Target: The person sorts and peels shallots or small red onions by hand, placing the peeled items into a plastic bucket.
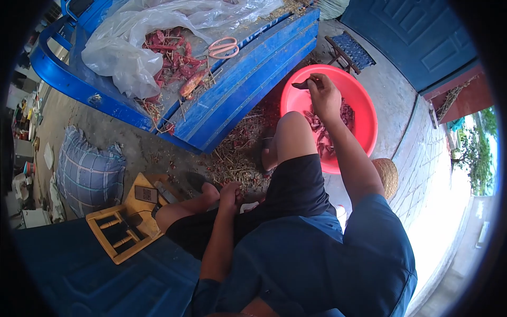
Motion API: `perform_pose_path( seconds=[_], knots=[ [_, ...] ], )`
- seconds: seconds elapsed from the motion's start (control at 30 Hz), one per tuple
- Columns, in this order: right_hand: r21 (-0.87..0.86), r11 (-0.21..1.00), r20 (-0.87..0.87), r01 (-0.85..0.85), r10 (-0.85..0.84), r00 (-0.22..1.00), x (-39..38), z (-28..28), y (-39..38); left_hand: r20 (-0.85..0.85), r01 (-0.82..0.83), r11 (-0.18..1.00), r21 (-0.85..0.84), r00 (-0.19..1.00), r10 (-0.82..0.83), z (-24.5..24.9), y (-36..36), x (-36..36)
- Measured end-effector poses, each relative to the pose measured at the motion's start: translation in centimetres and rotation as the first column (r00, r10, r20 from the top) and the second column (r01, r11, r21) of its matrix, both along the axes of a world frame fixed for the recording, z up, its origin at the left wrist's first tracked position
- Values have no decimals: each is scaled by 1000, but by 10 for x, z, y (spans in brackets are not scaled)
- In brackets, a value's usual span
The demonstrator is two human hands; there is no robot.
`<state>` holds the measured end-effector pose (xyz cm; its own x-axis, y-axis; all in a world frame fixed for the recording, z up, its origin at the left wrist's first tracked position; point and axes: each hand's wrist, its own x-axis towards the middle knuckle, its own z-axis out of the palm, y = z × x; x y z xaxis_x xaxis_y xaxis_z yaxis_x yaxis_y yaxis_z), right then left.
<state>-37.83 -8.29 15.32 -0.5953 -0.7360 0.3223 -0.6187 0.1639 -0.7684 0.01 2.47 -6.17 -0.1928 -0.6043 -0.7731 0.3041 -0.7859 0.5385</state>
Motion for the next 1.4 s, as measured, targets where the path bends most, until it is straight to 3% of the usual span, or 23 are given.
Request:
perform_pose_path(
  seconds=[0.03,0.07,0.13,0.2,0.27,0.37,0.43,0.57,0.63,0.8,0.93,1.03,1.07,1.1,1.13,1.17,1.2,1.23,1.27,1.3,1.33,1.37,1.4],
  knots=[
    [68,996,-459,50,-13,888,-26,-24,8,16,25,1000,1,1000,-25,6,0,0],
    [90,981,-625,172,-78,777,-29,-33,18,28,52,999,-2,998,-52,10,-3,-1],
    [128,990,-440,64,-1,898,-30,-53,18,6,21,1000,-15,1000,-21,8,-6,-3],
    [139,973,-150,-185,205,967,14,-28,1,-7,16,1000,-12,1000,-16,1,-1,-5],
    [49,894,-61,-446,448,892,67,-4,-26,-36,38,997,-62,999,-40,-7,-4,-7],
    [38,734,-175,-678,673,719,144,30,-71,-37,42,999,-31,998,-43,12,-3,-4],
    [61,676,-425,-734,683,594,184,37,-105,-28,13,999,-47,999,-14,16,-3,0],
    [188,591,-573,-784,715,402,232,32,-160,-10,-46,995,-83,999,46,28,2,15],
    [546,583,-574,-601,784,239,248,35,-172,-19,-100,992,-72,995,99,35,3,21],
    [618,589,-569,-521,792,221,249,36,-177,-62,-150,985,-79,987,145,38,2,29],
    [410,654,-594,-636,720,358,237,46,-155,-89,-123,985,-122,990,113,41,-1,22],
    [114,680,-461,-724,682,568,222,66,-114,-93,-115,985,-126,990,104,40,-3,17],
    [114,625,-65,-773,781,622,213,60,-100,-71,-118,986,-115,991,110,41,-4,15],
    [84,574,345,-815,751,564,205,47,-83,-82,-126,986,-109,990,117,44,-6,14],
    [-2,523,630,-852,663,405,200,38,-62,-85,-132,984,-116,989,123,44,-8,14],
    [141,576,645,-805,564,516,195,15,-42,-107,-119,986,-119,989,107,42,-9,13],
    [192,496,744,-847,489,455,184,-18,-26,-124,-101,988,-118,989,86,40,-6,14],
    [343,404,777,-848,385,498,182,-36,-6,-120,-100,987,-125,989,85,39,-5,13],
    [269,368,798,-890,431,420,183,-65,14,-112,-76,989,-126,992,62,39,-6,12],
    [355,348,821,-868,329,467,186,-89,33,-101,-51,991,-122,994,39,38,-4,12],
    [377,318,730,-870,475,490,193,-104,50,-94,-51,991,-124,995,39,36,-2,11],
    [525,287,446,-801,709,546,202,-105,63,-97,-75,989,-126,993,63,34,1,9],
    [518,291,446,-804,711,544,211,-106,73,-102,-98,986,-133,991,85,31,1,9]
  ],
)
